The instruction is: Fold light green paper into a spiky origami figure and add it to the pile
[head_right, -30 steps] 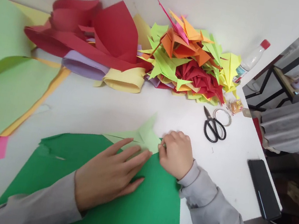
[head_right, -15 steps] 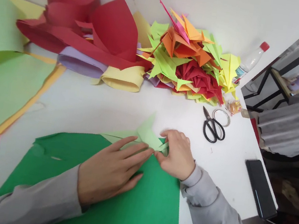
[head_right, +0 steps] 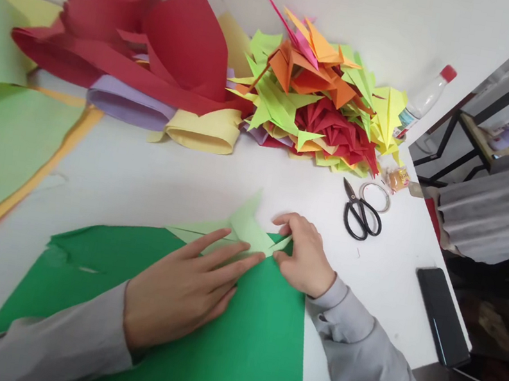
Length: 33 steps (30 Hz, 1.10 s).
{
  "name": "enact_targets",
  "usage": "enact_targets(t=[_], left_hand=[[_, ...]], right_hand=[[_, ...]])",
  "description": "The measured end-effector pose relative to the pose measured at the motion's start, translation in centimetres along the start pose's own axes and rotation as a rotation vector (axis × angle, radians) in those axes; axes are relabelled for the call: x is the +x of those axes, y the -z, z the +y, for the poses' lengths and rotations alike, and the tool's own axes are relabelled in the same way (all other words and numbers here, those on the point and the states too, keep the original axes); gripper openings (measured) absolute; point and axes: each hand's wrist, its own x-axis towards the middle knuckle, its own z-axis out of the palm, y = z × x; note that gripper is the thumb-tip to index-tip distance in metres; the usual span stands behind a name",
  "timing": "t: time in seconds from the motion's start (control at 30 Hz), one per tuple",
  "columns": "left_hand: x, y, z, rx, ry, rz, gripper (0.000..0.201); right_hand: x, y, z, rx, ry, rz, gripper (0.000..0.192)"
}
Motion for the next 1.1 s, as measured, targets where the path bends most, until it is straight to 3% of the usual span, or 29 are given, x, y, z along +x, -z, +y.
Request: enact_targets(t=[0.33,0.53,0.7,0.9,1.1], left_hand=[[-0.1,-0.1,0.0,-0.024,0.001,-0.008,0.024],[-0.1,0.0,0.2,-0.031,0.002,-0.007,0.022],[-0.3,-0.1,0.1,-0.023,-0.008,-0.006,0.025],[-0.4,-0.1,0.1,-0.025,-0.019,-0.021,0.023],[-0.1,0.0,0.2,-0.011,-0.014,-0.003,0.023]], right_hand=[[0.3,0.9,0.4,0.174,0.016,-0.039,0.058],[0.3,0.0,0.2,0.009,0.030,0.060,0.045],[0.3,0.4,0.7,0.065,0.070,0.002,0.048],[0.3,1.4,1.2,0.180,0.006,-0.028,0.057],[0.3,0.4,0.9,0.093,0.026,0.056,0.039]])
